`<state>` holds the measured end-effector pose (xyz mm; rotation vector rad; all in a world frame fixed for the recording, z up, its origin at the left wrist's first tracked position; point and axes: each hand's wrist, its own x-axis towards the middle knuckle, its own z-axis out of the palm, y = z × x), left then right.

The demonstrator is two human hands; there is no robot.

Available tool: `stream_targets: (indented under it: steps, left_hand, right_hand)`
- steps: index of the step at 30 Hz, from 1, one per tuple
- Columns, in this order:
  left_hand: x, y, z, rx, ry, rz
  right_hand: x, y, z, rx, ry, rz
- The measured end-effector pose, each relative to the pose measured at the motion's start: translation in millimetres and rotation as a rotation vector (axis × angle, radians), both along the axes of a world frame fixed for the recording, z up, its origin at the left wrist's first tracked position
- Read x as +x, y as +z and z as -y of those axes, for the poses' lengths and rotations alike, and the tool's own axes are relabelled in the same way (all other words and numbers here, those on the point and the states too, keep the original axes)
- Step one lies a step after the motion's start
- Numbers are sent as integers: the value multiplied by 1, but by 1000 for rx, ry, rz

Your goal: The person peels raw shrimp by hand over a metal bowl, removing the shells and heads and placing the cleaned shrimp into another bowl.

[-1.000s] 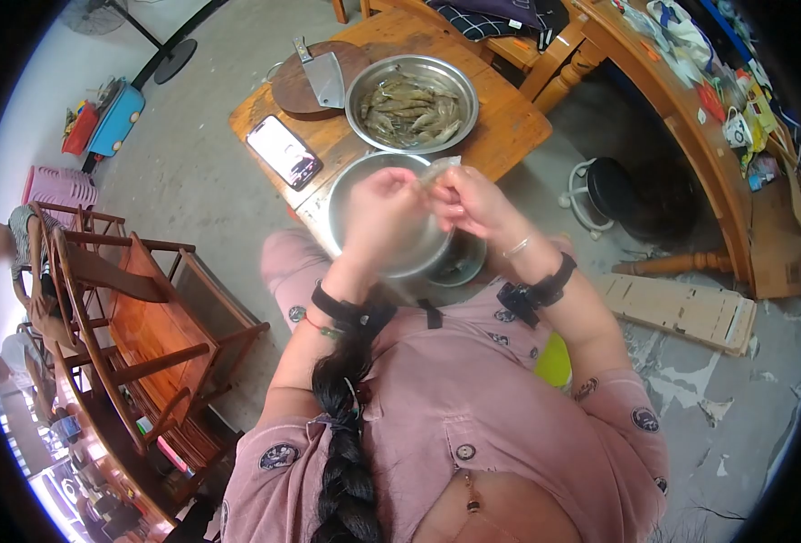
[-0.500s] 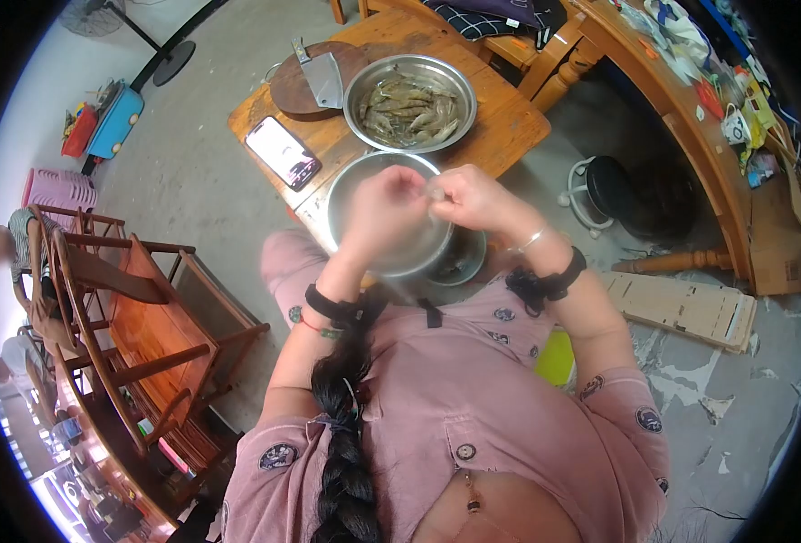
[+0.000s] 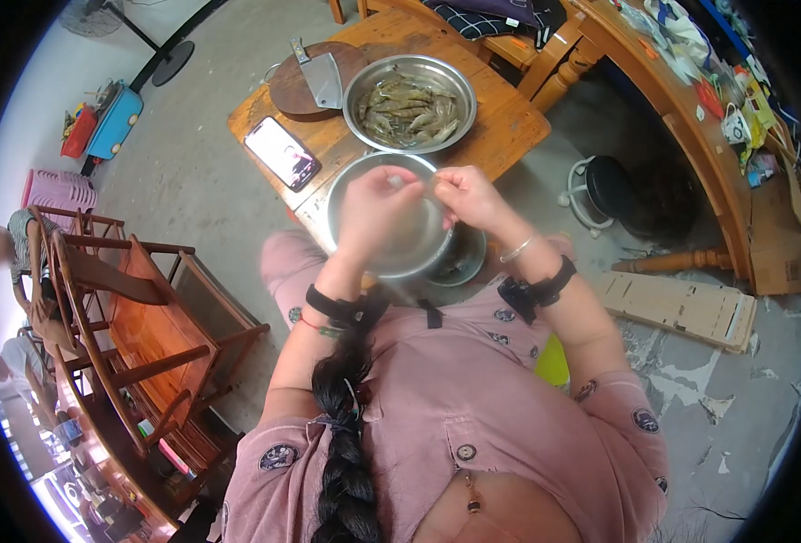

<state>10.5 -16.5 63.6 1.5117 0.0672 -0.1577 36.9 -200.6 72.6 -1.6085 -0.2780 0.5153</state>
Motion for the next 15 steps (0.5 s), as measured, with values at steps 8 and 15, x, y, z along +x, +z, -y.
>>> stream_targets:
  steps: [8, 15]
  left_hand:
    - [1, -5, -3, -76, -85, -172]
    - [-2, -8, 2, -126, -19, -171]
  right_hand:
    - [2, 0, 5, -322, -2, 829]
    - [-1, 1, 4, -363, -22, 1046]
